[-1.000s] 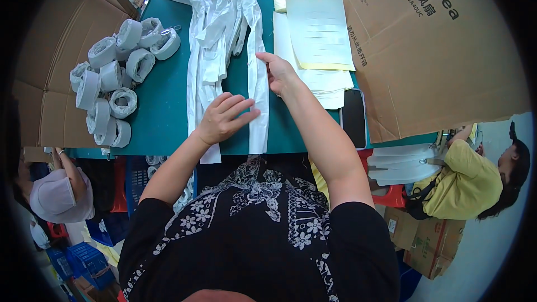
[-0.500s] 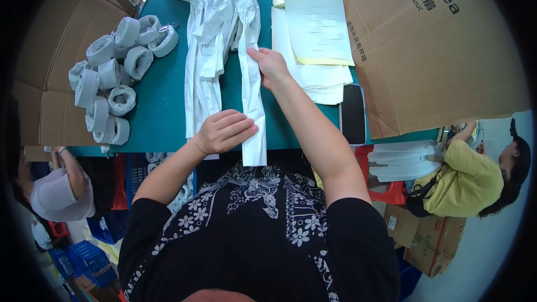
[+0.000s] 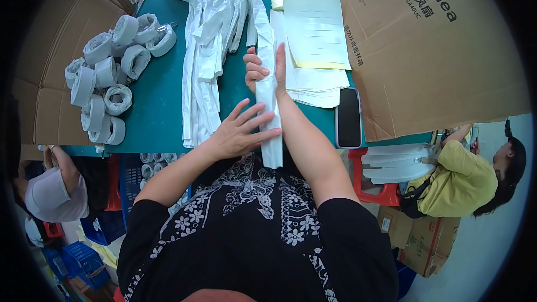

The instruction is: The person is wrapping white fabric strips around gray foam rings and placing them onto yellow paper sheets in a factory setting.

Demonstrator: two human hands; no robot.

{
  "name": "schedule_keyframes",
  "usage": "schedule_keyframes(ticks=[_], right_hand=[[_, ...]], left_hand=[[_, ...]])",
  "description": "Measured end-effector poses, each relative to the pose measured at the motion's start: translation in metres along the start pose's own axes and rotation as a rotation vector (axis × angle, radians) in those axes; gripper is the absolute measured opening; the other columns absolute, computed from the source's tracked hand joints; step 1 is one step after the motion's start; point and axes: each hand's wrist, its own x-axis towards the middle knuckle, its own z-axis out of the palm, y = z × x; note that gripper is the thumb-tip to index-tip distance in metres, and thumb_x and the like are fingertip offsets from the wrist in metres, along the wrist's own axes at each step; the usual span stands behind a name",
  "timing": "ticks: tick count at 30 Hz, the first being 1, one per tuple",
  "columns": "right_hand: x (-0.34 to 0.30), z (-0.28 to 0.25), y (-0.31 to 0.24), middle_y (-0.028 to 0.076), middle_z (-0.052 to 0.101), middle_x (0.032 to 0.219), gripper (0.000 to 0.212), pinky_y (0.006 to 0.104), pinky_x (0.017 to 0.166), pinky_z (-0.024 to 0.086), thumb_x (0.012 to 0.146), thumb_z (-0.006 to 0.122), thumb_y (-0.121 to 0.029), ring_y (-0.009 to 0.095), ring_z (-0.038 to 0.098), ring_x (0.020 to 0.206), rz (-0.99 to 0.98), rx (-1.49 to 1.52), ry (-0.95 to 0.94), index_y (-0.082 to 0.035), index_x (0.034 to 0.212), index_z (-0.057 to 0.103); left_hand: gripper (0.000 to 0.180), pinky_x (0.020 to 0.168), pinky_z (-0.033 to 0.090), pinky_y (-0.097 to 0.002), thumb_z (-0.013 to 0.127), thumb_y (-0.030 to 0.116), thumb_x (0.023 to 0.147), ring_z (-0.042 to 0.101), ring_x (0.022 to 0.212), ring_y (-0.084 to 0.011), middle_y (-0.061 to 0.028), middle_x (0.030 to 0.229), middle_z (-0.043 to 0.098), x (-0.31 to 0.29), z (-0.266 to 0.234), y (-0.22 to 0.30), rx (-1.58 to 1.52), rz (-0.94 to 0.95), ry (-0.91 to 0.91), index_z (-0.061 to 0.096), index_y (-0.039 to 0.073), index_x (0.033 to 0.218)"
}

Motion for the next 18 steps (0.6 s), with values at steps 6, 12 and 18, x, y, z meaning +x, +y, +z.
schedule_keyframes(ticks=[6, 12, 18], right_hand=[[-0.003, 0.037, -0.001, 0.010, 0.059, 0.090, 0.039, 0.0277, 0.061, 0.051, 0.085, 0.058, -0.035, 0.017, 0.060, 0.071, -0.158, -1.023, 0.749, 0.001, 0.102, 0.054], [-0.009, 0.041, -0.009, 0.015, 0.063, 0.098, 0.026, 0.0330, 0.071, 0.053, 0.089, 0.054, -0.015, 0.021, 0.063, 0.082, 0.011, -1.318, 0.860, 0.003, 0.108, 0.052], [-0.008, 0.037, -0.003, 0.017, 0.061, 0.102, 0.029, 0.0332, 0.077, 0.052, 0.093, 0.046, -0.017, 0.021, 0.062, 0.089, 0.029, -1.184, 0.842, 0.004, 0.113, 0.050]], left_hand=[[0.035, 0.102, 0.034, -0.0373, 0.052, 0.014, 0.079, 0.046, 0.118, -0.0211, -0.0015, 0.123, 0.051, 0.008, -0.008, -0.014, 0.100, 0.229, -0.096, 0.055, 0.017, 0.114], [0.035, 0.100, 0.038, -0.0386, 0.052, 0.012, 0.078, 0.047, 0.117, -0.0225, -0.0060, 0.122, 0.051, 0.003, -0.009, -0.011, 0.049, 0.213, -0.124, 0.054, 0.012, 0.114], [0.027, 0.090, 0.045, -0.0388, 0.062, 0.009, 0.072, 0.056, 0.103, -0.0249, -0.0067, 0.105, 0.061, 0.000, -0.011, -0.007, -0.167, 0.019, 0.140, 0.062, 0.007, 0.099]])
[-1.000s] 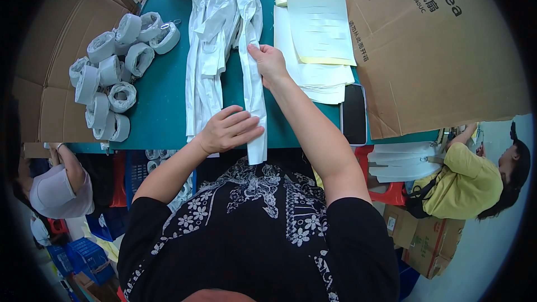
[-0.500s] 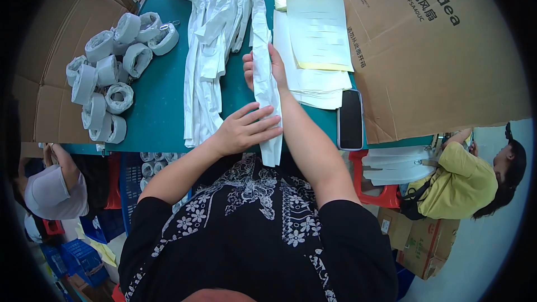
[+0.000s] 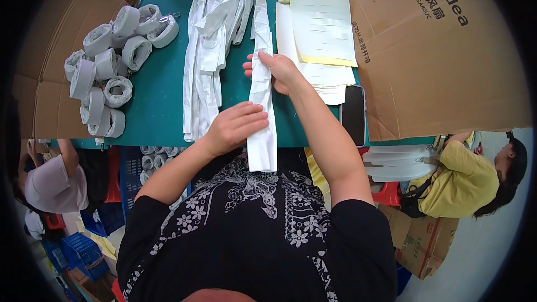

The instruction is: The person is wrapping white fabric strips around gray foam rings and placing them onto yellow paper sheets in a factory setting.

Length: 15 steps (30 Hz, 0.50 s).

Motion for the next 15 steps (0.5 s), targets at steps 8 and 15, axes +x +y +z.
schedule_keyframes(ticks=[8, 15], right_hand=[[0.003, -0.003, -0.002, 0.017, 0.056, 0.112, 0.032, 0.0358, 0.082, 0.050, 0.094, 0.039, -0.012, 0.024, 0.059, 0.097, 0.015, 0.168, 0.037, 0.005, 0.121, 0.043], [0.009, -0.001, 0.022, 0.019, 0.057, 0.104, 0.024, 0.0350, 0.074, 0.054, 0.093, 0.037, -0.006, 0.025, 0.060, 0.091, 0.167, 0.301, 0.000, 0.006, 0.112, 0.045]], left_hand=[[0.027, 0.078, 0.047, -0.0336, 0.065, 0.009, 0.066, 0.057, 0.087, -0.0227, -0.0033, 0.097, 0.062, 0.010, -0.009, -0.003, -0.052, -0.040, 0.065, 0.064, 0.007, 0.093], [0.022, 0.085, 0.050, -0.0355, 0.061, 0.007, 0.074, 0.061, 0.097, -0.0217, -0.0059, 0.101, 0.064, 0.035, -0.023, -0.031, 0.264, 0.349, -0.001, 0.064, 0.007, 0.096]])
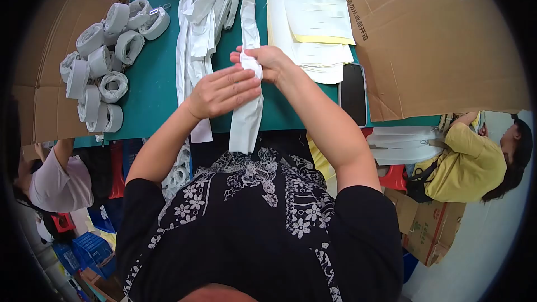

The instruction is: The person is wrapping white fabric strips around gray foam rings and placing them onto yellow paper sheets in a factory setting.

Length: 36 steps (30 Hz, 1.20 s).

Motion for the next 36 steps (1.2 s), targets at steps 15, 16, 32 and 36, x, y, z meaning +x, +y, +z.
schedule_keyframes(ticks=[15, 16, 32, 36], right_hand=[[-0.025, 0.015, 0.014, 0.015, 0.058, 0.097, 0.022, 0.0295, 0.069, 0.053, 0.092, 0.048, -0.014, 0.021, 0.060, 0.082, -0.173, 0.007, 0.109, 0.003, 0.107, 0.051], [-0.028, 0.017, 0.012, 0.015, 0.058, 0.096, 0.023, 0.0305, 0.069, 0.053, 0.092, 0.048, -0.015, 0.021, 0.060, 0.081, -0.213, -0.004, 0.116, 0.002, 0.106, 0.051], [0.068, 0.017, -0.127, 0.009, 0.061, 0.083, 0.016, 0.0339, 0.070, 0.053, 0.089, 0.055, -0.016, 0.019, 0.060, 0.074, -0.233, 0.085, 0.035, -0.002, 0.095, 0.056], [0.087, 0.014, -0.194, 0.008, 0.061, 0.088, 0.026, 0.0316, 0.073, 0.052, 0.085, 0.062, -0.018, 0.020, 0.061, 0.079, -0.351, 0.159, -0.042, -0.001, 0.103, 0.056]], left_hand=[[0.022, 0.082, 0.051, -0.0318, 0.061, 0.006, 0.072, 0.061, 0.096, -0.0208, -0.0070, 0.100, 0.063, -0.011, 0.023, -0.022, -0.098, 0.019, 0.016, 0.063, 0.006, 0.094], [0.021, 0.082, 0.051, -0.0321, 0.061, 0.006, 0.073, 0.060, 0.099, -0.0209, -0.0061, 0.103, 0.062, -0.011, 0.023, -0.023, -0.085, 0.018, 0.013, 0.063, 0.007, 0.093], [0.023, 0.084, 0.047, -0.0340, 0.060, 0.007, 0.073, 0.058, 0.099, -0.0203, -0.0015, 0.105, 0.062, -0.007, -0.018, -0.007, 0.018, 0.009, 0.028, 0.068, 0.009, 0.094], [0.019, 0.083, 0.052, -0.0347, 0.057, 0.002, 0.076, 0.063, 0.092, -0.0243, -0.0107, 0.098, 0.065, -0.012, -0.023, 0.002, -0.162, -0.023, 0.056, 0.066, 0.003, 0.094]])
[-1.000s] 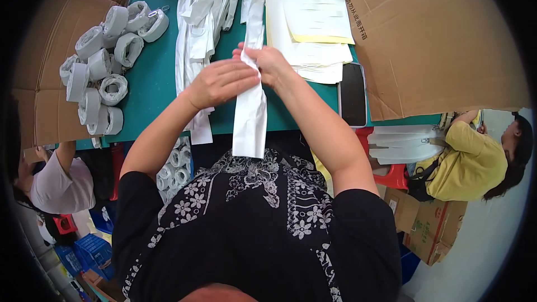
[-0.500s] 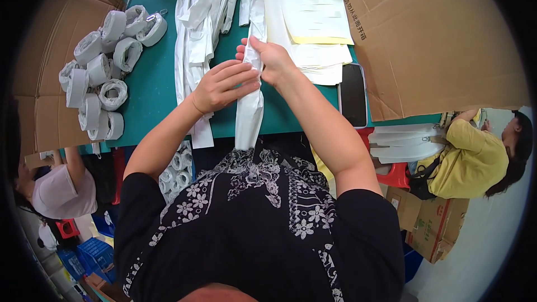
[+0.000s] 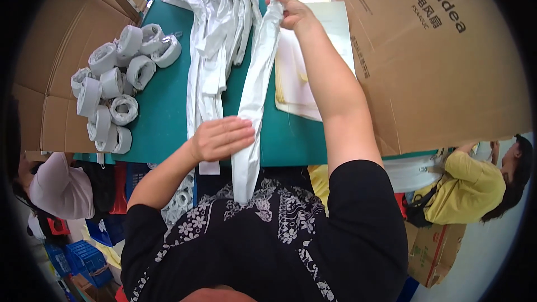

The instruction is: The person is wrapping white fabric strips around gray foam rings and placing them onto yellow paper sheets in a factory setting.

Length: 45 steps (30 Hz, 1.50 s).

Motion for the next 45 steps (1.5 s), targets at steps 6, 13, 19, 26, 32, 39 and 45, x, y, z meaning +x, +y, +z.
schedule_keyframes(ticks=[6, 13, 19, 26, 32, 39, 45], right_hand=[[0.045, 0.033, -0.086, 0.008, 0.065, 0.093, 0.025, 0.0426, 0.082, 0.050, 0.083, 0.063, -0.023, 0.024, 0.063, 0.084, -0.033, -0.257, 0.018, -0.003, 0.098, 0.062], [0.138, 0.018, -0.200, 0.003, 0.060, 0.064, 0.018, 0.0215, 0.024, 0.013, 0.086, 0.058, -0.023, 0.011, 0.038, 0.033, -0.225, -0.498, 0.249, -0.008, 0.079, 0.065], [0.186, -0.085, -0.201, 0.013, 0.063, 0.089, 0.033, 0.0420, 0.062, 0.050, 0.066, 0.070, -0.002, 0.029, 0.061, 0.074, -0.574, -0.746, 0.726, 0.002, 0.098, 0.061], [0.166, -0.059, -0.227, 0.015, 0.063, 0.096, 0.029, 0.0401, 0.075, 0.053, 0.076, 0.065, -0.005, 0.028, 0.063, 0.080, -0.431, -0.588, 0.427, 0.000, 0.104, 0.058], [0.150, -0.021, -0.249, 0.012, 0.065, 0.090, 0.020, 0.0349, 0.068, 0.055, 0.076, 0.066, -0.003, 0.021, 0.065, 0.073, -0.376, -0.486, 0.299, 0.000, 0.095, 0.060], [0.223, -0.069, -0.259, 0.016, 0.061, 0.104, 0.030, 0.0379, 0.081, 0.049, 0.086, 0.055, -0.008, 0.024, 0.060, 0.094, -0.605, -0.537, 0.475, 0.002, 0.114, 0.051], [0.138, -0.030, -0.188, 0.015, 0.053, 0.119, 0.046, 0.0358, 0.088, 0.042, 0.088, 0.054, -0.030, 0.024, 0.049, 0.112, -0.621, -1.133, 0.303, -0.002, 0.123, 0.047]], left_hand=[[0.019, 0.086, 0.050, -0.0330, 0.056, 0.004, 0.079, 0.062, 0.097, -0.0227, -0.0101, 0.100, 0.064, -0.010, -0.002, 0.007, -0.038, -0.027, -0.069, 0.065, 0.003, 0.096], [0.019, 0.087, 0.050, -0.0330, 0.054, 0.005, 0.080, 0.061, 0.099, -0.0227, -0.0099, 0.102, 0.064, -0.009, 0.005, -0.006, -0.077, -0.026, -0.120, 0.064, 0.002, 0.096], [0.021, 0.089, 0.049, -0.0349, 0.052, 0.005, 0.082, 0.060, 0.100, -0.0257, -0.0130, 0.104, 0.062, 0.001, 0.017, -0.026, -0.105, -0.047, -0.172, 0.061, 0.000, 0.100], [0.023, 0.090, 0.048, -0.0353, 0.051, 0.006, 0.083, 0.059, 0.102, -0.0254, -0.0135, 0.106, 0.061, -0.018, 0.017, -0.019, -0.099, -0.104, -0.244, 0.060, 0.000, 0.103], [0.025, 0.092, 0.047, -0.0335, 0.050, 0.009, 0.083, 0.058, 0.105, -0.0230, -0.0132, 0.108, 0.061, -0.040, 0.010, 0.004, -0.160, -0.134, -0.385, 0.060, 0.001, 0.105], [0.027, 0.092, 0.047, -0.0333, 0.049, 0.010, 0.082, 0.058, 0.104, -0.0231, -0.0114, 0.108, 0.061, -0.037, 0.013, -0.002, -0.094, -0.149, -0.404, 0.060, 0.001, 0.105], [0.028, 0.088, 0.048, -0.0350, 0.052, 0.006, 0.077, 0.059, 0.102, -0.0249, -0.0115, 0.108, 0.060, -0.014, 0.040, -0.025, -0.117, -0.369, -0.227, 0.061, 0.003, 0.103]])
